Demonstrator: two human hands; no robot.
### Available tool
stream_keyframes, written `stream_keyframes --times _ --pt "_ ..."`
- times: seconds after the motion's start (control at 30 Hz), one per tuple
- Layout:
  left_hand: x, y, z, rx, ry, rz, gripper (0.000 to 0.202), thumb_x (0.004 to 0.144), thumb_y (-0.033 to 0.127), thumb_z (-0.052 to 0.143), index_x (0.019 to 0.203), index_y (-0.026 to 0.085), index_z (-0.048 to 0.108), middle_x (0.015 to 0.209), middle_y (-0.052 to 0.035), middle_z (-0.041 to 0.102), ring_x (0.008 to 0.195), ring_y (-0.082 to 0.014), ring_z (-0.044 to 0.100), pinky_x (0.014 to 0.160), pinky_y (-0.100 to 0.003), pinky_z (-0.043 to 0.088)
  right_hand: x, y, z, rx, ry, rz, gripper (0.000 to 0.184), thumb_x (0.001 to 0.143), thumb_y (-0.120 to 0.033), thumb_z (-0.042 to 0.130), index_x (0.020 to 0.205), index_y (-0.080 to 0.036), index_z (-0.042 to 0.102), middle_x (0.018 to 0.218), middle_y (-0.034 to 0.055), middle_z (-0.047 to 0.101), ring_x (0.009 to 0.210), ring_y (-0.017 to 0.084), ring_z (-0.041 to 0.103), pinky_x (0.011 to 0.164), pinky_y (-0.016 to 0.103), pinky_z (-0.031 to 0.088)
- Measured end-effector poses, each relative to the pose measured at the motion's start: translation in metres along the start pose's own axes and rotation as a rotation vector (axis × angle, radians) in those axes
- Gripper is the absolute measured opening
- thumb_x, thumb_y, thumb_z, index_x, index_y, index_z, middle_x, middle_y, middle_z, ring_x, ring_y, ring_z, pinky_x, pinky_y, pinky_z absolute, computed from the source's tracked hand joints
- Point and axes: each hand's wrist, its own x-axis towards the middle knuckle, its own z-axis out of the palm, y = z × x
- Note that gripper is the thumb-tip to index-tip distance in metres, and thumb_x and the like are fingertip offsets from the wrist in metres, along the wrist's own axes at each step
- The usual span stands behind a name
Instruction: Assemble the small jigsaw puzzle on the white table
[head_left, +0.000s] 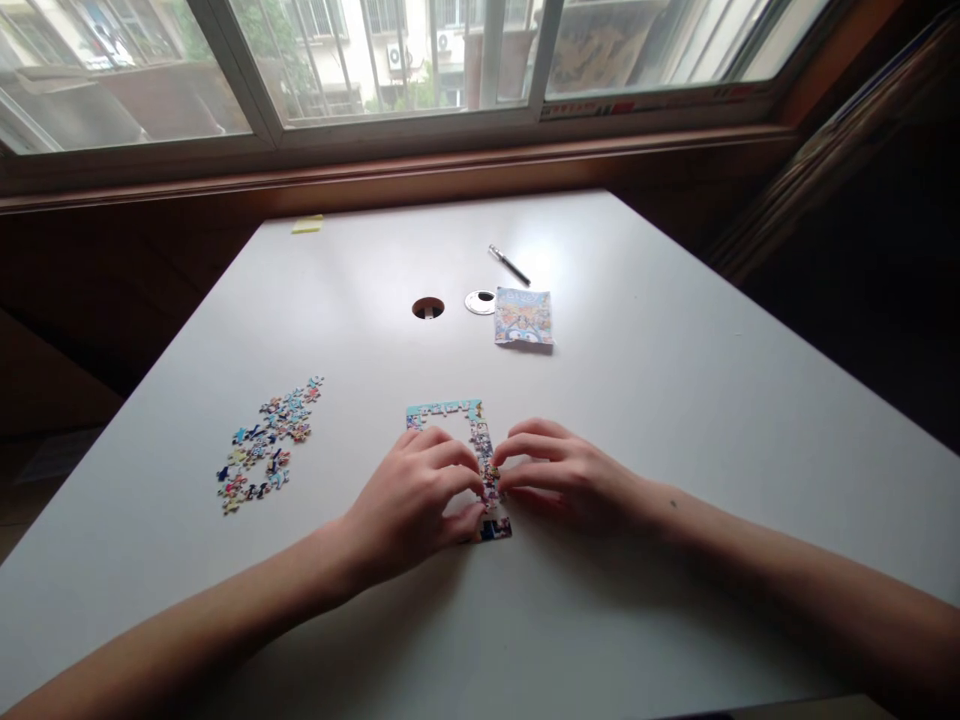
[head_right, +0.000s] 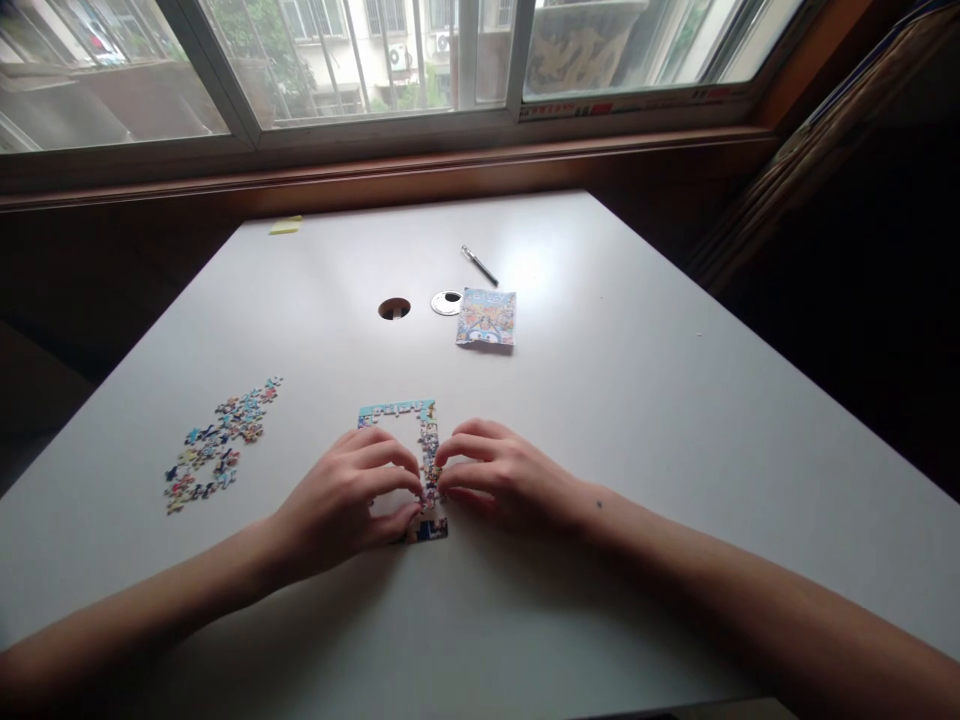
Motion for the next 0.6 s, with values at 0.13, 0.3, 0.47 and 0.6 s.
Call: stream_keyframes --times 0.13,0.3,0.47,0.6 --pt "-0.0007 0.0072 0.0070 0.032 0.034 0.018 0.010 0.091 0.030 0.061 0.091 0.025 0.069 0.099 0.0015 0.072 0.095 -0.0206 0.056 0.085 -0.038 0.041 0.0002 0.0013 0.0003 0.015 -0.011 -0.005 0.008 0.091 -0.019 0.062 0.097 -0.021 0.067 0.106 0.0074 0.068 0.099 0.019 0.056 0.088 0.036 0.049" --pt "0.0005 0.0105 0.0099 0.065 0.032 0.036 0.010 0.091 0.026 0.061 0.090 0.024 0.070 0.099 -0.0010 0.072 0.096 -0.0215 0.056 0.086 -0.039 0.040 0.0012 0.0002 0.0002 0.013 -0.013 0.001 0.006 0.092 -0.020 0.061 0.095 -0.021 0.066 0.104 0.0067 0.069 0.097 0.018 0.056 0.087 0.034 0.049" --pt "0.0002 0.0115 0.0097 0.080 0.018 0.057 0.010 0.091 0.026 0.060 0.089 0.023 0.070 0.098 -0.0005 0.072 0.096 -0.0214 0.056 0.086 -0.039 0.039 0.0016 0.0000 0.0004 0.020 -0.002 0.002 0.007 0.093 -0.020 0.061 0.096 -0.021 0.066 0.104 0.0068 0.069 0.097 0.018 0.056 0.087 0.034 0.049" --pt "0.0002 0.0112 0.0095 0.091 0.017 0.060 0.011 0.092 0.027 0.059 0.090 0.023 0.069 0.098 0.0007 0.072 0.096 -0.0210 0.057 0.086 -0.038 0.039 0.0017 -0.0002 0.0000 0.030 -0.009 0.002 0.008 0.093 -0.019 0.059 0.095 -0.020 0.067 0.105 0.0075 0.069 0.097 0.019 0.055 0.087 0.036 0.049"
